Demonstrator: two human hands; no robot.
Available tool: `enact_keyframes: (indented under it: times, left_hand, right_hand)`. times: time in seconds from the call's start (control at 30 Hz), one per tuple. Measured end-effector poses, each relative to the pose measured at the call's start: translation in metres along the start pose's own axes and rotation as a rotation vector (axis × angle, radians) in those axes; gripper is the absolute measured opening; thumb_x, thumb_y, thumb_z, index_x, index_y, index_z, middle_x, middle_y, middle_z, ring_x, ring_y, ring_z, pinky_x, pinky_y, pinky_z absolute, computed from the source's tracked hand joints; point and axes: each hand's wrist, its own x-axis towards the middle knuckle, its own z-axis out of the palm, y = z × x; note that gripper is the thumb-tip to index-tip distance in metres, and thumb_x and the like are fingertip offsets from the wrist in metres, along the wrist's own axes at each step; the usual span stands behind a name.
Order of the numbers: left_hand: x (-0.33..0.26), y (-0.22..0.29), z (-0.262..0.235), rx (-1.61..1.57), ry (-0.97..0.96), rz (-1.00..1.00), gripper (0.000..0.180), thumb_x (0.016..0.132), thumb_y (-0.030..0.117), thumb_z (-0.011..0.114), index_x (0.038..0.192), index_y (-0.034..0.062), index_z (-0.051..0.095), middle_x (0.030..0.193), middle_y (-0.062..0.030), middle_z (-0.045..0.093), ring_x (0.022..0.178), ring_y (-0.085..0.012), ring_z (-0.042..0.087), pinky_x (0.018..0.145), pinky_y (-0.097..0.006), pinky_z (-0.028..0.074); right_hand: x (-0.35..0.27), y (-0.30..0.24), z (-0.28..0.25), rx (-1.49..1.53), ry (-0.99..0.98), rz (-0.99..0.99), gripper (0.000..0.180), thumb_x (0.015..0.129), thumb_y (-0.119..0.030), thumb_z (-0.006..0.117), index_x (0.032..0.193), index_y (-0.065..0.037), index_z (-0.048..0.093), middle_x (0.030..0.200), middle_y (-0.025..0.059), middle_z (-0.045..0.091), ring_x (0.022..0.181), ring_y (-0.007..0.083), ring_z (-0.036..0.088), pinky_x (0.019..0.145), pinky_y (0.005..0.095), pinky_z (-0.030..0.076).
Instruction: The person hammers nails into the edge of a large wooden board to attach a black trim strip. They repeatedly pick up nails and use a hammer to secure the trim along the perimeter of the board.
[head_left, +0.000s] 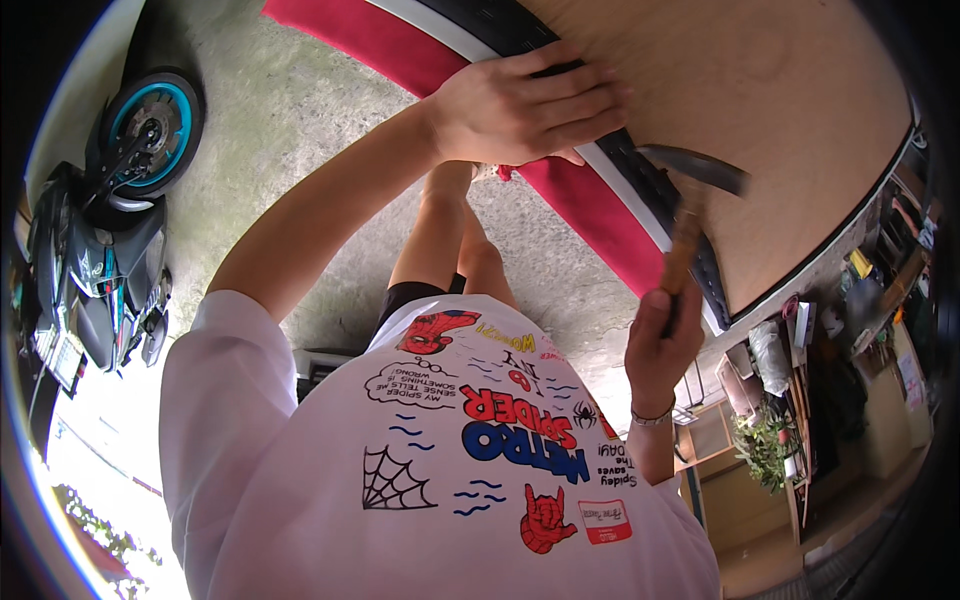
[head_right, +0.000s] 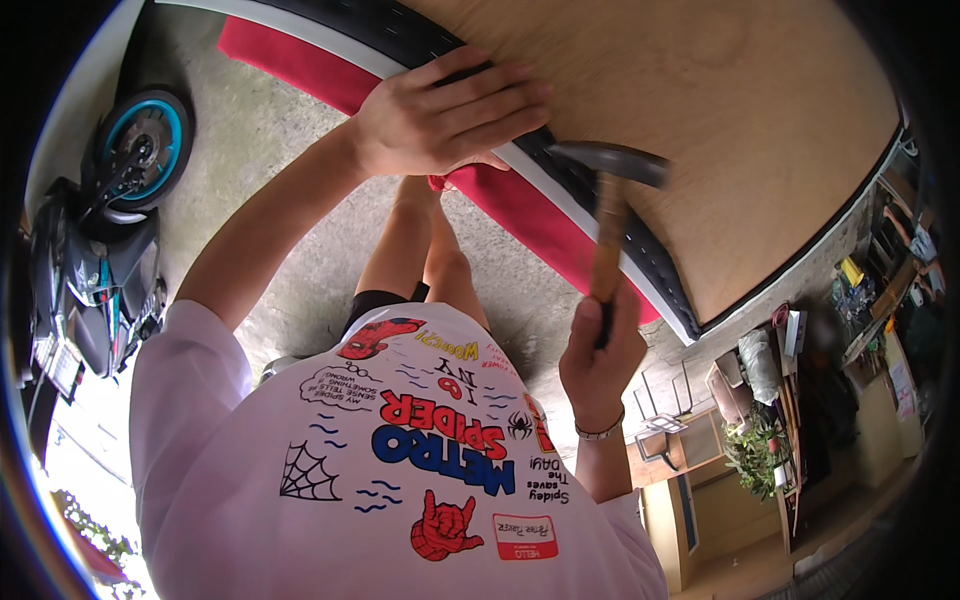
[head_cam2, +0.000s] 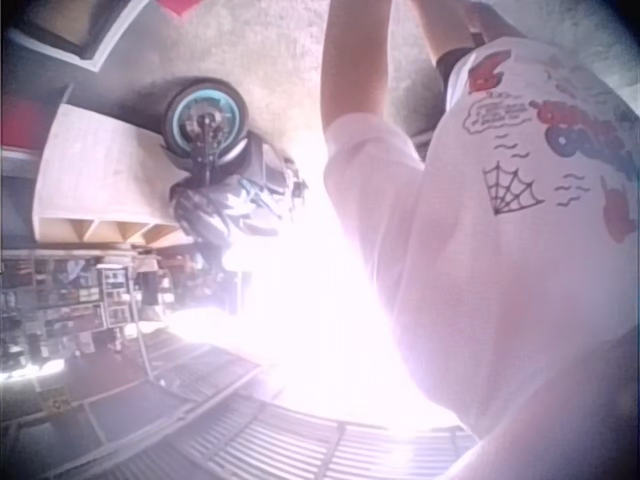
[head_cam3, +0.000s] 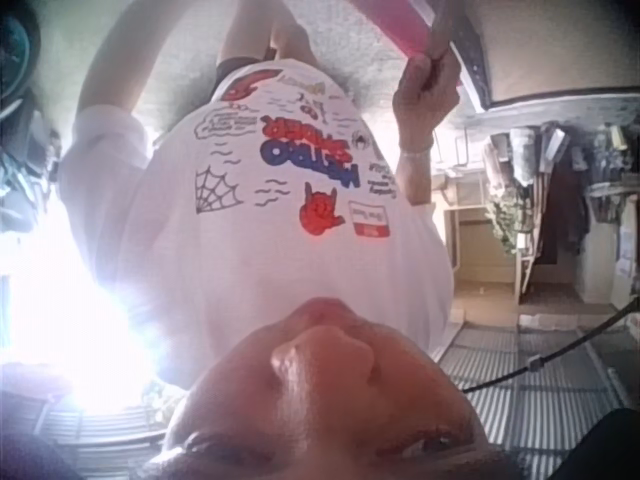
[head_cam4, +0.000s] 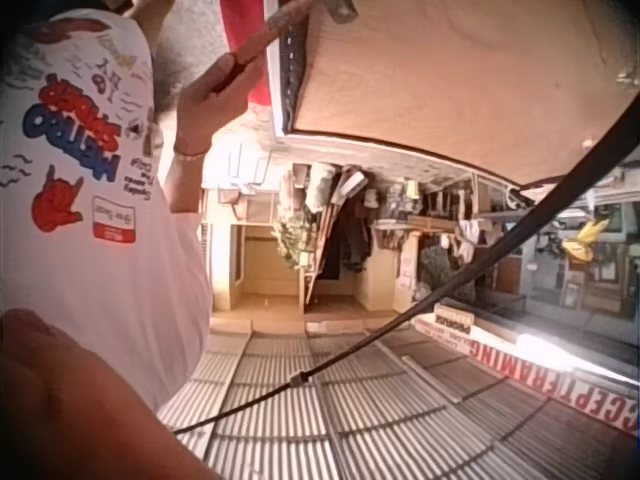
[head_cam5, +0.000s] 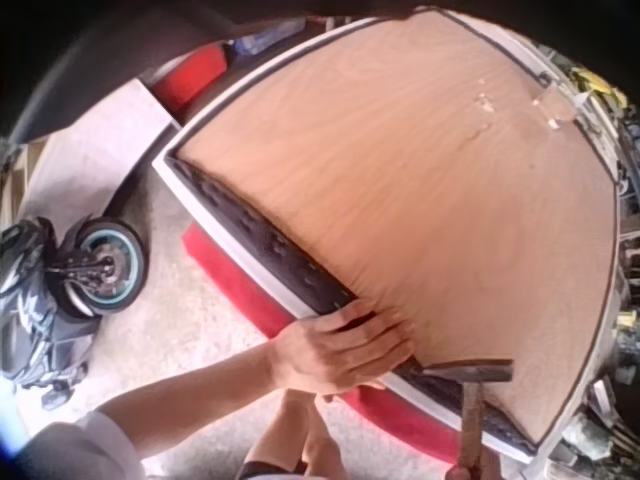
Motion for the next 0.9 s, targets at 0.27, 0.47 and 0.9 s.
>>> enact_keyframes:
  times: [0.27,0.47,0.9]
  left_hand:
    - [0.006,0.001,-0.008,-0.172,-0.103,-0.088,0.059,0.083,0.046,0.07,0.135,0.0193,0.066,0.141,0.0036,0.065,0.136,-0.0163,0.057,0.116,-0.039,0.044]
    - [-0.003,-0.015,-0.038,-0.124,-0.267,-0.221,0.075,0.083,0.06,0.071,0.145,0.0196,0.059,0.153,-0.0062,0.052,0.144,-0.0274,0.048,0.121,-0.048,0.037]
    - [-0.007,-0.104,-0.068,0.011,-0.484,-0.097,0.079,0.083,0.064,0.061,0.148,0.0182,0.056,0.154,-0.0134,0.05,0.144,-0.0359,0.045,0.122,-0.052,0.037]
  right_hand:
    - [0.067,0.035,-0.014,-0.301,0.394,-0.305,0.033,0.104,-0.016,0.063,0.132,0.002,0.061,0.081,0.0063,0.063,0.061,0.016,0.061,0.056,0.0303,0.05]
    - [0.15,0.054,-0.037,-0.534,0.373,-0.362,0.039,0.095,-0.018,0.074,0.132,-0.008,0.067,0.105,0.0129,0.065,0.092,0.0303,0.064,0.078,0.0421,0.053]
    - [0.281,0.019,-0.062,-0.27,0.438,-0.399,0.021,0.095,-0.009,0.07,0.116,-0.006,0.069,0.104,0.0133,0.065,0.098,0.0333,0.061,0.087,0.045,0.05]
